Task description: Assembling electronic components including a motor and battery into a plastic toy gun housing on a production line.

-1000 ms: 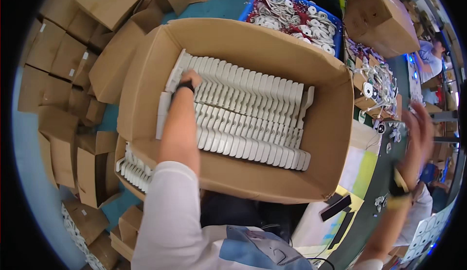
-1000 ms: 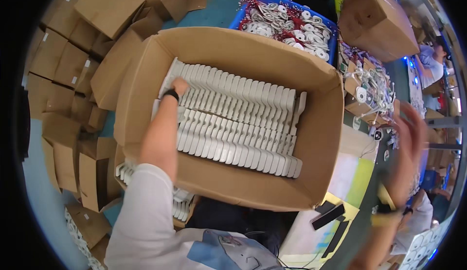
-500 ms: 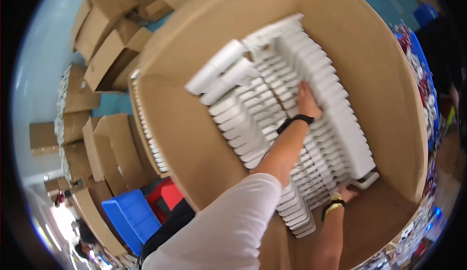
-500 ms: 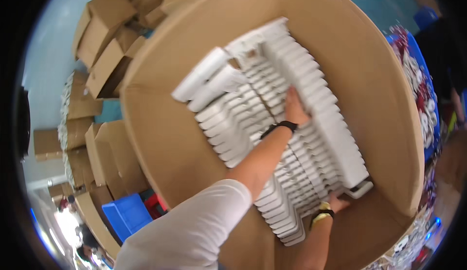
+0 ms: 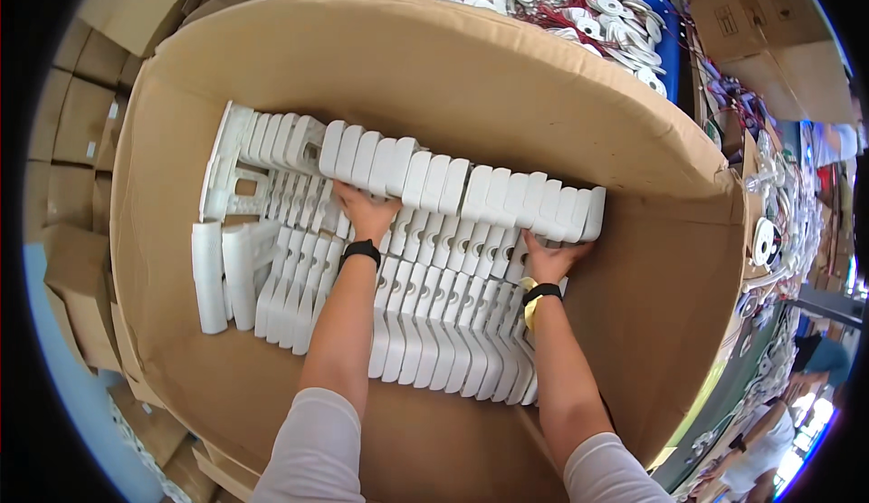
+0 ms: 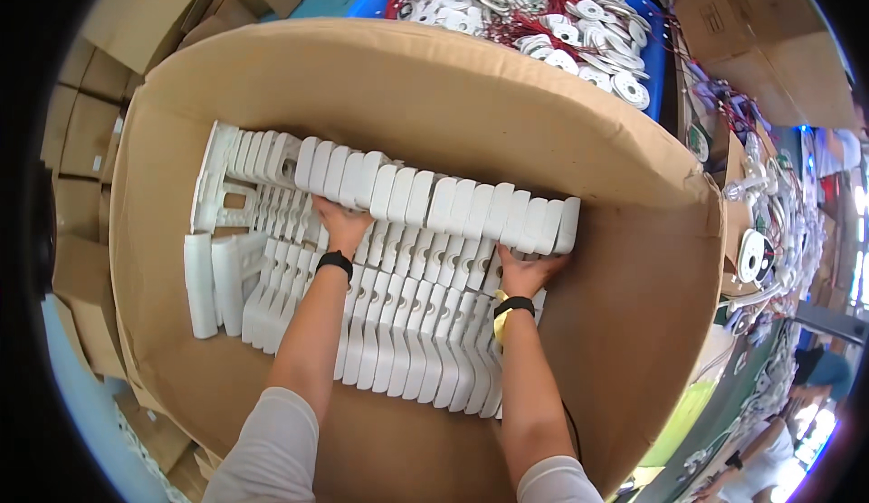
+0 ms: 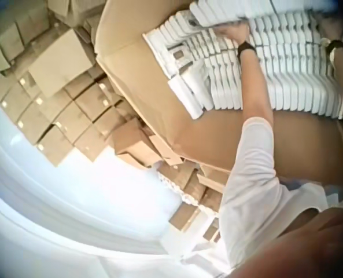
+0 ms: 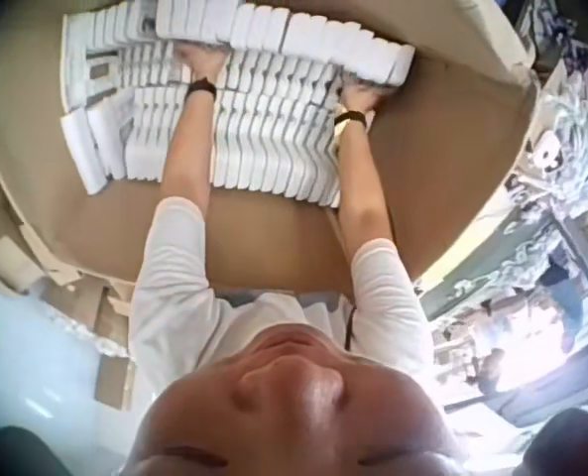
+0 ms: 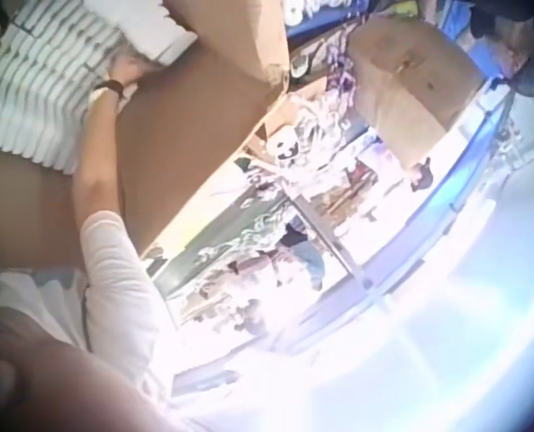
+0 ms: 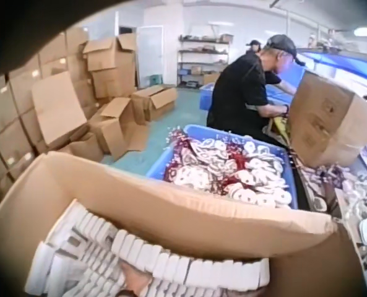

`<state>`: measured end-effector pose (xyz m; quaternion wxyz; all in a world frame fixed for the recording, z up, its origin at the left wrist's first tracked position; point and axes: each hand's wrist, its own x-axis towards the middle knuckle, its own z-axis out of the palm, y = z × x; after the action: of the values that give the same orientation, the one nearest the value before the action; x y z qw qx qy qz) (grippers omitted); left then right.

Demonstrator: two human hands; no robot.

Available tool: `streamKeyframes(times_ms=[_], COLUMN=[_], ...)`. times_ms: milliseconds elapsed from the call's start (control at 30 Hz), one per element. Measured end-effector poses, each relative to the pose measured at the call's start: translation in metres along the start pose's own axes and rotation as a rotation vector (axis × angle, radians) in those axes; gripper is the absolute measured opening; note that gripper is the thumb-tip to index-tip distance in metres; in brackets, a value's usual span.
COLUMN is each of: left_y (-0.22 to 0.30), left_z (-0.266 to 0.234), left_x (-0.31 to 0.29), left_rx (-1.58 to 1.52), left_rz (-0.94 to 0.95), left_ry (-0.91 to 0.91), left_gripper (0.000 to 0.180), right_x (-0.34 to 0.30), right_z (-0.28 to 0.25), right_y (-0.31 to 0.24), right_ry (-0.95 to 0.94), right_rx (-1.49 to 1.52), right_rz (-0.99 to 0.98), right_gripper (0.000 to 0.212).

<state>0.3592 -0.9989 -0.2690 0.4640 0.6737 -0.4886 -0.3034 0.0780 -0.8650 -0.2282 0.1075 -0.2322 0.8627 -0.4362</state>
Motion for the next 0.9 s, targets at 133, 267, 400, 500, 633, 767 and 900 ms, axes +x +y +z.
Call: streamKeyframes(times_ms=[133,267,400,500,633,767,900], left_y=[0.001,0.014,0.012,0.018,0.036,0.086,0.114], left_z=[0.01,0.016,0.009,0.003,-0.003,-0.025,-0.073], left_x=[-0.006,-0.01,-0.009,-0.013,-0.006,0.005,0.031], left_rx=[0.498,0.402,0.271,0.206,0.277,0.214,0.031], left_rz=[0.173,0.172,0.069,0.026,0.082,0.141,0.227], left_ry=[-0.072,0.036,0.108,0.139,0.143,0.136,0.141], left_gripper=[0.121,0.114,0.12,0.118,0.115,0.113,0.109], right_x=[0.001,0.003,0.0,-0.002,-0.01,-0.015,-0.026], right_z=[0.013,0.029,0.027,0.026,0.022,0.002,-0.03], right_y=[0.01,0.022,0.016,0.017,0.0,-0.039,-0.112], right_ry=[0.03,0.137,0.128,0.098,0.177,0.215,0.2], right_rx=[0.133,0.018,-0.02,-0.038,-0.02,0.137,0.199], right_rz=[0.034,-0.034,-0.038,0.017,0.033,-0.059,0.031], right_gripper=[0.129,0.128,0.124,0.122,0.116,0.115,0.116])
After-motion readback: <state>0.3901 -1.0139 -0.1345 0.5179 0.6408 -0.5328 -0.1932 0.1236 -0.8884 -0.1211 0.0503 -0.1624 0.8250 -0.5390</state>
